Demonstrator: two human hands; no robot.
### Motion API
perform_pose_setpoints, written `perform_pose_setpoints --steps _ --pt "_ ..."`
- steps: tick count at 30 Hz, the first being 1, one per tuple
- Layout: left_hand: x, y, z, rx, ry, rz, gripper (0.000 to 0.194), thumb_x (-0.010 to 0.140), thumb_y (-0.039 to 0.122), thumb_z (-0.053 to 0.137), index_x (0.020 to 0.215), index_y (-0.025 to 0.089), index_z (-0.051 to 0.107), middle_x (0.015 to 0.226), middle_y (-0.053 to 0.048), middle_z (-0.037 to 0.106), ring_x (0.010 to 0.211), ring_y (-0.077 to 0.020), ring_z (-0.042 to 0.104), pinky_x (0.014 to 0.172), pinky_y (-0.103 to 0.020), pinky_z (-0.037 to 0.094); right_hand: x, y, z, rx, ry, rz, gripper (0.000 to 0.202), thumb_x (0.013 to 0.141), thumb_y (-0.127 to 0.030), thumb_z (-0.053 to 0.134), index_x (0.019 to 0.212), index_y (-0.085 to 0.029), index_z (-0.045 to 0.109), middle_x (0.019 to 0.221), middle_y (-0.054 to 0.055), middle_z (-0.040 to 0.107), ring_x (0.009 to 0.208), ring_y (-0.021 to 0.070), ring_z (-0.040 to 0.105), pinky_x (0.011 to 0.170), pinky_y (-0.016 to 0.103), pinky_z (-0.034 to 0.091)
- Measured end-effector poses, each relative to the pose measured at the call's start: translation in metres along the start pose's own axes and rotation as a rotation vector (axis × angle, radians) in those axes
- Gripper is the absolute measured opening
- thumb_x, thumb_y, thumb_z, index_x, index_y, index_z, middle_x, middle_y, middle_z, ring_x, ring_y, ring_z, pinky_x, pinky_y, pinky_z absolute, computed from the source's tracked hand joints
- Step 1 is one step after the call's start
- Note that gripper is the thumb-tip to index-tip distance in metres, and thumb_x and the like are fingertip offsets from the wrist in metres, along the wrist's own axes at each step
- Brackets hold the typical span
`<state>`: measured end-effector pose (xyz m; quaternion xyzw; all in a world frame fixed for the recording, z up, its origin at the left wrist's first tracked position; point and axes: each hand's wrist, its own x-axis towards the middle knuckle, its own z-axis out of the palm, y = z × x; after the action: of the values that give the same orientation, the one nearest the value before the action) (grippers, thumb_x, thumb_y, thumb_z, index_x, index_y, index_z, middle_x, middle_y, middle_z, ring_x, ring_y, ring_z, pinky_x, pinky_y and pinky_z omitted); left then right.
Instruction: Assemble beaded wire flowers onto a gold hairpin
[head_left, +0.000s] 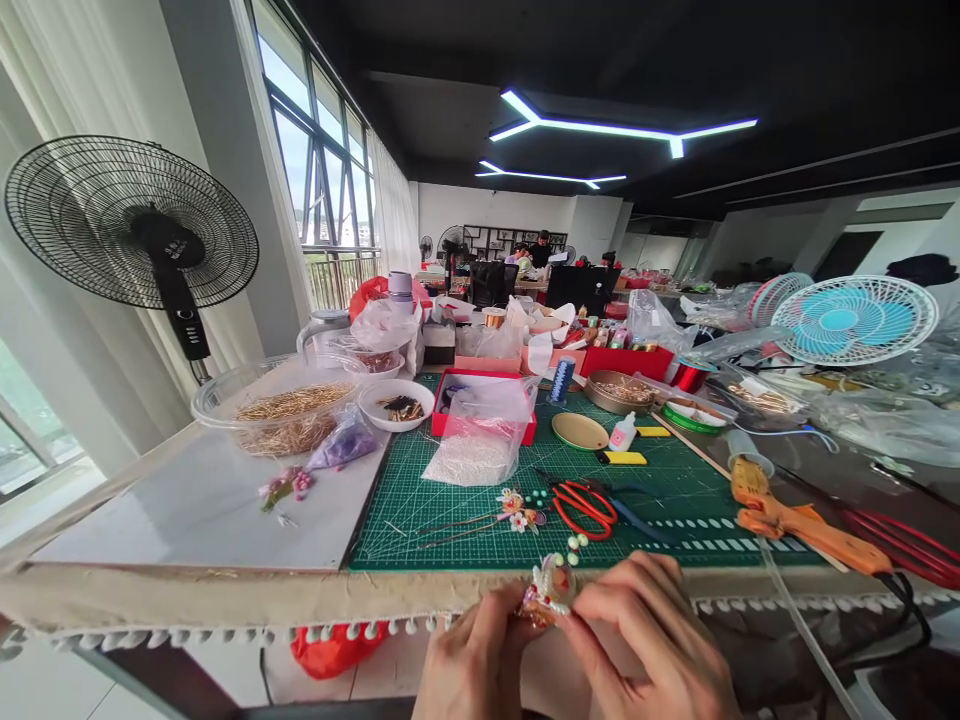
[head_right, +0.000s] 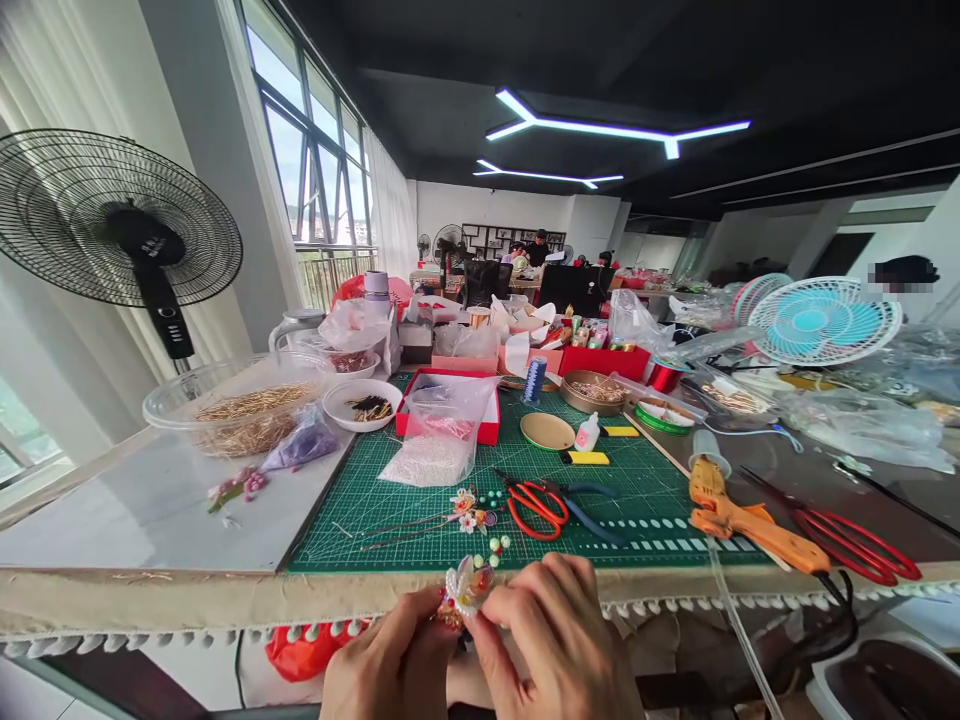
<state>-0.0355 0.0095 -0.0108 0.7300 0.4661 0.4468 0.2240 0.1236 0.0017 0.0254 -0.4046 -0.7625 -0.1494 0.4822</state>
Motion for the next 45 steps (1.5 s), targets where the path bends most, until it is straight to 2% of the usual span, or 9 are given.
perform_pose_setpoints --steps 10,17,20,25,29,34,38,41,45 --pt "0.012 0.004 -0.013 -0.459 -0.300 -0.272 0.036 0.084 0.051 0.052 0.082 0.018 0.064 0.066 -0.003 0.068 0.064 -0.0179 0.061 0.063 -0.025 0.045 0.007 0.006 -0.007 0.030 -0.071 -0.004 0.013 0.086 -0.010 0.057 0.079 -0.019 0.051 0.067 0.000 0.055 0.065 0.0148 0.049 0.065 0.031 0.035" --pt "0.014 0.001 -0.006 -0.375 -0.240 -0.301 0.036 0.082 0.052 0.054 0.074 0.018 0.062 0.062 -0.002 0.066 0.061 -0.0172 0.059 0.060 -0.026 0.040 0.003 0.007 -0.009 -0.205 -0.112 -0.131 0.008 0.090 -0.023 0.056 0.095 -0.020 0.060 0.067 0.000 0.057 0.063 0.0170 0.052 0.066 0.034 0.035" --pt "0.016 0.000 -0.004 -0.517 -0.269 -0.348 0.040 0.079 0.055 0.058 0.067 0.017 0.059 0.056 0.000 0.062 0.049 -0.0107 0.047 0.051 -0.023 0.033 0.005 0.008 -0.011 -0.205 -0.155 -0.097 0.009 0.092 -0.020 0.050 0.090 -0.020 0.059 0.069 0.000 0.055 0.066 0.0175 0.050 0.067 0.034 0.033" --pt "0.021 0.004 -0.008 -0.822 -0.471 -0.524 0.045 0.072 0.059 0.065 0.062 0.017 0.054 0.046 0.007 0.047 0.032 -0.0022 0.019 0.037 -0.021 0.013 0.013 0.009 -0.015 -0.146 -0.251 -0.004 0.021 0.095 -0.018 0.041 0.078 -0.022 0.054 0.073 0.000 0.054 0.070 0.0170 0.048 0.071 0.034 0.033" --pt "0.023 0.012 -0.009 -0.625 -0.333 -0.459 0.036 0.075 0.047 0.065 0.059 0.016 0.055 0.047 0.004 0.052 0.040 -0.0067 0.038 0.045 -0.021 0.027 0.015 0.009 -0.010 -0.180 -0.228 -0.054 0.023 0.093 -0.014 0.044 0.074 -0.022 0.054 0.070 -0.001 0.054 0.067 0.0162 0.050 0.068 0.032 0.033" --pt "0.021 0.017 -0.009 -0.325 -0.205 -0.381 0.020 0.076 0.032 0.062 0.063 0.016 0.061 0.052 0.000 0.062 0.052 -0.0128 0.051 0.053 -0.023 0.034 0.016 0.001 -0.002 -0.191 -0.069 0.101 0.027 0.091 -0.014 0.046 0.066 -0.021 0.050 0.062 -0.003 0.054 0.060 0.0142 0.047 0.064 0.030 0.030" --pt "0.023 0.012 -0.011 -0.724 -0.301 -0.549 0.036 0.070 0.050 0.071 0.069 0.016 0.059 0.050 0.003 0.057 0.040 -0.0049 0.035 0.039 -0.017 0.022 0.015 -0.009 -0.001 -0.208 0.007 0.125 0.028 0.091 -0.016 0.044 0.063 -0.020 0.048 0.057 -0.004 0.052 0.054 0.0133 0.046 0.062 0.030 0.027" --pt "0.028 0.011 -0.014 -1.062 -0.386 -0.740 0.049 0.057 0.055 0.080 0.075 0.019 0.052 0.047 0.008 0.052 0.033 -0.0003 0.022 0.033 -0.013 0.012 0.010 -0.015 0.002 -0.193 0.005 0.011 0.029 0.089 -0.012 0.042 0.062 -0.020 0.048 0.056 -0.003 0.050 0.054 0.0139 0.046 0.062 0.030 0.028" --pt "0.029 0.012 -0.017 -1.249 -0.430 -0.737 0.048 0.055 0.049 0.084 0.068 0.017 0.051 0.048 0.008 0.050 0.032 0.0029 0.017 0.032 -0.012 0.013 0.003 -0.021 0.009 -0.098 0.088 0.004 0.029 0.088 -0.012 0.042 0.062 -0.020 0.048 0.054 -0.003 0.047 0.053 0.0132 0.043 0.061 0.029 0.031"
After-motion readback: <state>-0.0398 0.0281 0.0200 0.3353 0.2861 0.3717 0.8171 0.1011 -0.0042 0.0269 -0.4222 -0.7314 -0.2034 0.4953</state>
